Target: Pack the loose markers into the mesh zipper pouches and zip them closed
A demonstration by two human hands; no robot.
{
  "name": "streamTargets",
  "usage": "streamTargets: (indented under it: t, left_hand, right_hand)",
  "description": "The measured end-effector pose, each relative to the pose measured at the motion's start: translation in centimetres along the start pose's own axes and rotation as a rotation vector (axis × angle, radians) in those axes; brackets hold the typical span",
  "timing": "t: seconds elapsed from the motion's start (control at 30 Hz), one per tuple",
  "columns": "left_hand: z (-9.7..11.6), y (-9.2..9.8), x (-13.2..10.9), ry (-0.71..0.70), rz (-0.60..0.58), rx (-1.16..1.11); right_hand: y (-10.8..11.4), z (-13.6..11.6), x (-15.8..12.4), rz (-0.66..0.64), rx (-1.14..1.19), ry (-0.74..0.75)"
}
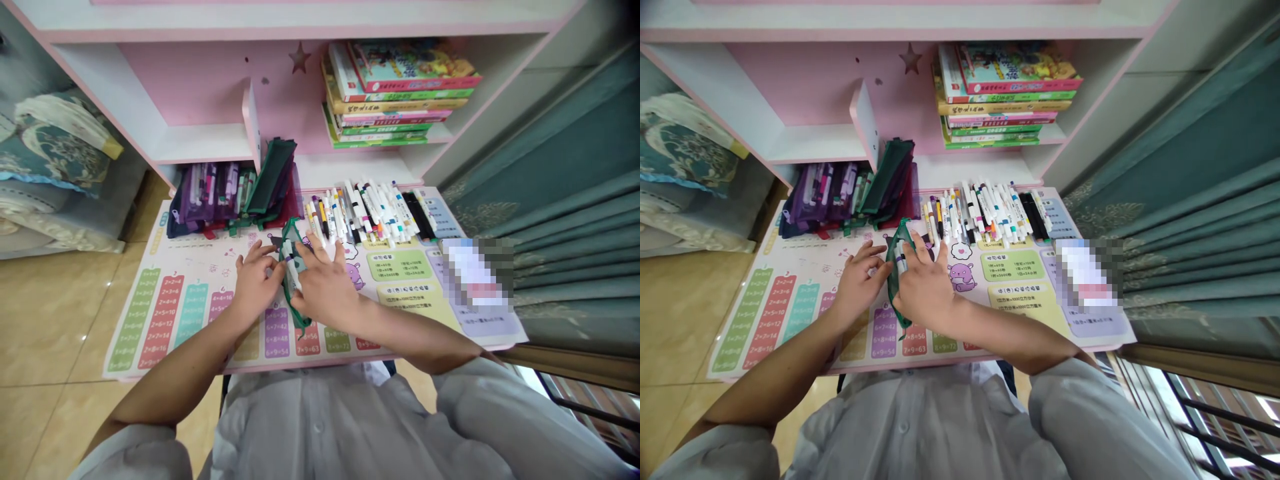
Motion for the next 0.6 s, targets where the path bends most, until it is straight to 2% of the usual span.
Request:
streamTargets:
  t: [0.2,0.37,0.5,0.6]
  left_hand:
    - [-0.4,-0.2,0.0,-0.01,0.024,0.003]
    - [-0.4,-0.2,0.0,-0.008,0.025,-0.003]
    - [-0.4,-0.2,0.0,-0.017,0.021,-0.008]
    - [-0.3,-0.1,0.0,-0.008,0.015,-0.016]
  right_hand:
    - [-1.1,-0.3,0.4,-0.086,-0.074,0.002]
    - [-1.7,-0.4,0.5,-0.087,-0.048,0.0]
    - [-0.6,1.4,1.4,0.082,0.054,-0.071]
    - [-0.3,4.4,3.0,0.254,0.051,-0.249]
Point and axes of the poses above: each hand's wrist, its own x-axis towards the middle knuckle, its own y-axis out of the back of the hand, z = x × y, the point moved 4 cm from there along x, towards the middle knuckle, and after that the axes turned 7 degrees about -x, right-handed, at the moved point
